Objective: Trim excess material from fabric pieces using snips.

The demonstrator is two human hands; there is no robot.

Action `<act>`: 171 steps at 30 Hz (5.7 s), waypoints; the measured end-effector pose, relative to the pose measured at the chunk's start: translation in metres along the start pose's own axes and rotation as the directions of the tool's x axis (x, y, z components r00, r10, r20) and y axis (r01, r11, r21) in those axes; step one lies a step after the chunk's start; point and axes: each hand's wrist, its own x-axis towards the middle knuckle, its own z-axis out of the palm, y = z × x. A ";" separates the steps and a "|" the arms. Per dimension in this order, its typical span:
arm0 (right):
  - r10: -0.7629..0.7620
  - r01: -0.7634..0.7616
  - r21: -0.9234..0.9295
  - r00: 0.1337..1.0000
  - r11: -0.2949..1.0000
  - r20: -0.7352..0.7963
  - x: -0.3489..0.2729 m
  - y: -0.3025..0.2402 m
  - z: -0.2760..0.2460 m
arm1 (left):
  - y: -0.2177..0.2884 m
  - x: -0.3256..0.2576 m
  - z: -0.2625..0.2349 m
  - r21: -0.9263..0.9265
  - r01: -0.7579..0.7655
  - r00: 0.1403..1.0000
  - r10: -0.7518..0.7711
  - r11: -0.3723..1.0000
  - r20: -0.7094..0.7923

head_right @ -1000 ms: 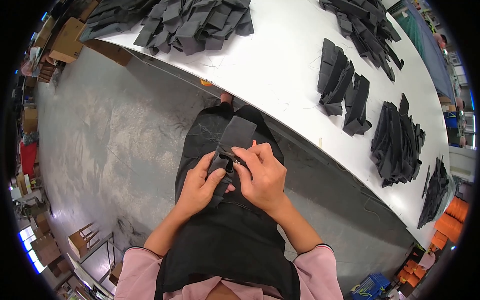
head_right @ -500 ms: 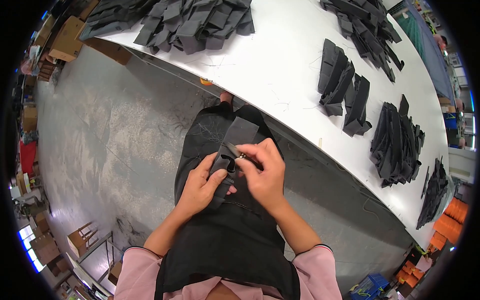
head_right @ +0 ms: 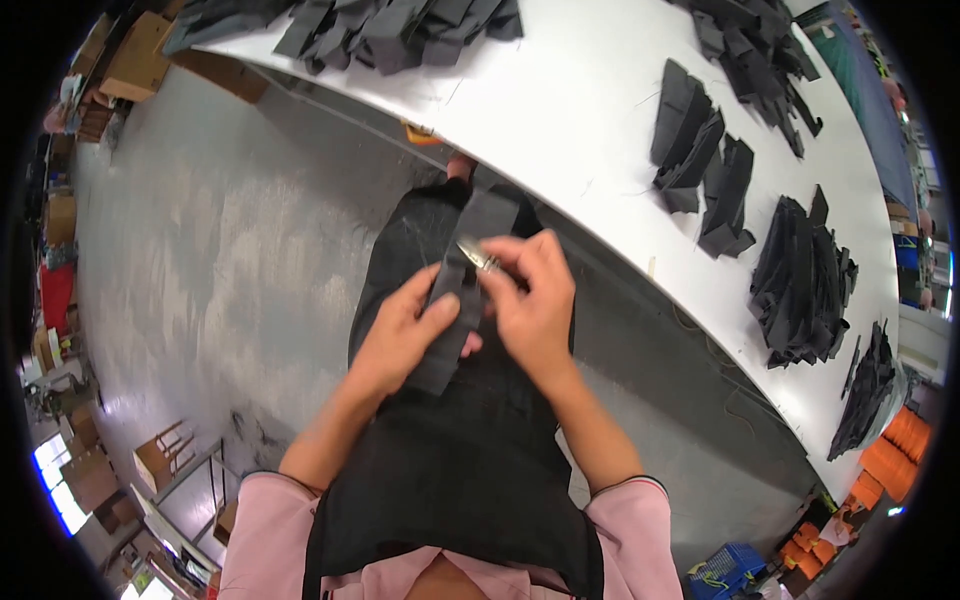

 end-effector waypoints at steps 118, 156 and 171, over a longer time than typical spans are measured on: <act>-0.361 0.432 -0.179 0.874 0.884 0.325 -0.032 0.005 0.026 | 0.008 0.021 -0.037 -0.529 -0.005 0.988 -0.079 0.848 -0.136; -0.204 0.382 -0.405 0.886 0.830 0.417 -0.027 -0.007 -0.011 | 0.016 0.037 -0.035 -0.395 0.060 0.977 -0.134 0.917 -0.163; -0.290 0.699 -0.288 0.584 0.654 0.758 0.012 -0.013 -0.027 | 0.018 0.035 -0.031 -0.403 0.240 0.953 -0.293 0.883 -0.074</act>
